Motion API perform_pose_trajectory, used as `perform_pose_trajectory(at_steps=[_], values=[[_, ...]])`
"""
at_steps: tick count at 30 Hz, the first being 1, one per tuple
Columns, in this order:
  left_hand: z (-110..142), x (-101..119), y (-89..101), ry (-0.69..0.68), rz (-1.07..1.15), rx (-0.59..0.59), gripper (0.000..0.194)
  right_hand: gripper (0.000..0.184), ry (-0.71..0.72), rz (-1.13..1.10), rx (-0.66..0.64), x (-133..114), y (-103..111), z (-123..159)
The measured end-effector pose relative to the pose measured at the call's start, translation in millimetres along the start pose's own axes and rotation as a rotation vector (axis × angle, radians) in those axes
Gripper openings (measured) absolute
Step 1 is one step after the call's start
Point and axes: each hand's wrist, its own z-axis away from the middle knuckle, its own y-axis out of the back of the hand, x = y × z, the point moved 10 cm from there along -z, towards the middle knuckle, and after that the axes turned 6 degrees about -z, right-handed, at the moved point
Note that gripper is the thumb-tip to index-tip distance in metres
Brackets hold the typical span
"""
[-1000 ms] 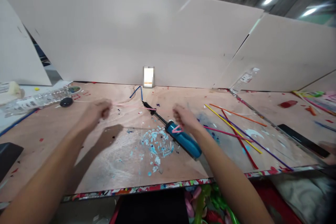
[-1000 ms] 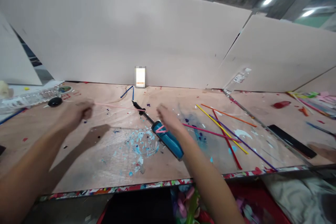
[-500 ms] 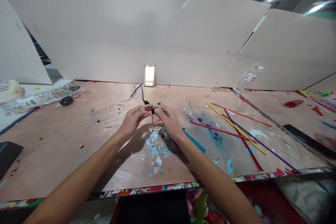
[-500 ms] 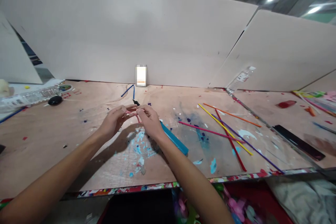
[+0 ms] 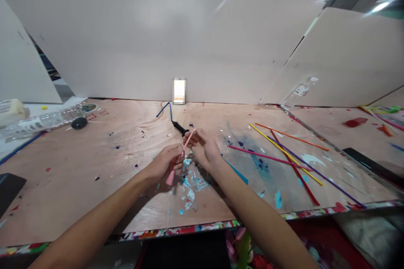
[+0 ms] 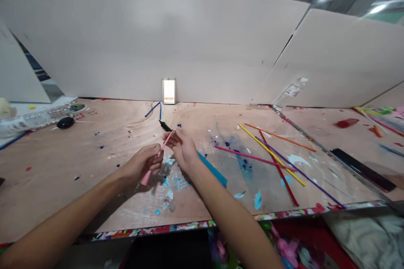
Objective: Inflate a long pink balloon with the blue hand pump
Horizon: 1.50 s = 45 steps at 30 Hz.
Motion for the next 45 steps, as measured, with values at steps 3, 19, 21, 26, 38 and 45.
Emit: perform_pose_trajectory(at_steps=[3, 19, 21, 26, 38, 45], values=[[3, 4, 6.8, 0.012, -0.263, 0.061, 0.03, 0.011, -0.039, -0.201, 0.125, -15, 17, -7], [62, 106, 71.0, -0.456, -0.357, 0.199, 0.036, 0.035, 0.434, -0.073, 0.358, -195, 147, 2], [56, 106, 88.1, -0.45, -0.391, 0.255, 0.037, 0.031, 0.4, -0.008, 0.294, -181, 123, -6], [37, 99, 108.3, -0.384, -0.707, 0.401, 0.038, 0.025, 0.353, 0.626, 0.039, -117, 42, -15], [27, 87, 139.2, -0.439, -0.63, 0.708, 0.029, 0.059, 0.355, 2.071, 0.041, -27, 11, -11], [58, 100, 184.8, -0.556, -0.21, 0.916, 0.031, 0.037, 0.192, 2.153, 0.025, -33, 29, -12]])
